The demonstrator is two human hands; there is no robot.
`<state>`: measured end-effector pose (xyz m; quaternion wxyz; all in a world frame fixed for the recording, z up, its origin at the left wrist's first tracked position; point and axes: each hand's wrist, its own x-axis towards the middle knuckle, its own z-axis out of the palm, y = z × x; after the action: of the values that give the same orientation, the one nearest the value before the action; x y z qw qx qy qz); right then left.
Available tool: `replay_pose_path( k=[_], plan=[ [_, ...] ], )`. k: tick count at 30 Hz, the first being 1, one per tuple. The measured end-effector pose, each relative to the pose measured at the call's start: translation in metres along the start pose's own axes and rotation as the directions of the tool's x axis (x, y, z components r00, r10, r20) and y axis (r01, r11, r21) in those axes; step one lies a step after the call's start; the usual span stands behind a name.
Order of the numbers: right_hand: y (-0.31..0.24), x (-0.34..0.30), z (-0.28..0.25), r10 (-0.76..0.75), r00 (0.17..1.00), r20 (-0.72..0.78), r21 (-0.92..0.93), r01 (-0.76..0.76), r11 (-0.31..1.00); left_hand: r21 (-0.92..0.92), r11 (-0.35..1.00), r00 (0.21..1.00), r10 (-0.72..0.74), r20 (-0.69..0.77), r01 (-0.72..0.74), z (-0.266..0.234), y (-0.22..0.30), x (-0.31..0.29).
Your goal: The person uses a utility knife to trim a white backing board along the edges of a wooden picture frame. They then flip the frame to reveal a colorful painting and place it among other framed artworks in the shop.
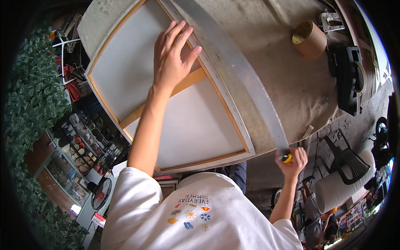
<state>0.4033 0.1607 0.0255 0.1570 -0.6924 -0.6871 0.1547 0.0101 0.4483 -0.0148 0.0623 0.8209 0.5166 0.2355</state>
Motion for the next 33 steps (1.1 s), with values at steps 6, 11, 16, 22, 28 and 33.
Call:
replay_pose_path(
  k=[6, 11, 16, 22, 28, 33],
  plan=[
    [0.037, 0.025, -0.004, -0.009, 1.0, 0.006, -0.132, 0.009, 0.991, 0.104, 0.968, 0.941, 0.19, 0.278, -0.227, -0.008, -0.019, 0.032],
    [0.002, 0.037, -0.01, 0.294, 0.934, -0.202, 0.002, -0.299, 0.954, 0.042, 0.973, 0.951, 0.212, 0.226, -0.227, -0.011, -0.02, 0.035],
    [-0.067, 0.048, 0.008, 0.374, 0.905, 0.201, 0.356, -0.424, 0.833, 0.097, 0.967, 0.956, 0.214, 0.202, -0.237, -0.006, -0.005, 0.022],
    [-0.096, 0.066, 0.025, 0.394, 0.898, 0.195, 0.445, -0.439, 0.781, -0.074, 0.965, 0.905, 0.262, 0.335, -0.251, -0.011, 0.035, 0.0],
    [-0.084, 0.057, 0.018, 0.409, 0.881, 0.239, 0.423, -0.473, 0.773, -0.177, 0.962, 0.873, 0.262, 0.412, -0.206, -0.01, 0.08, -0.031],
    [-0.075, 0.042, 0.019, 0.422, 0.873, 0.245, 0.419, -0.488, 0.765, -0.259, 0.944, 0.82, 0.309, 0.482, -0.203, -0.007, 0.122, -0.063]
  ],
)
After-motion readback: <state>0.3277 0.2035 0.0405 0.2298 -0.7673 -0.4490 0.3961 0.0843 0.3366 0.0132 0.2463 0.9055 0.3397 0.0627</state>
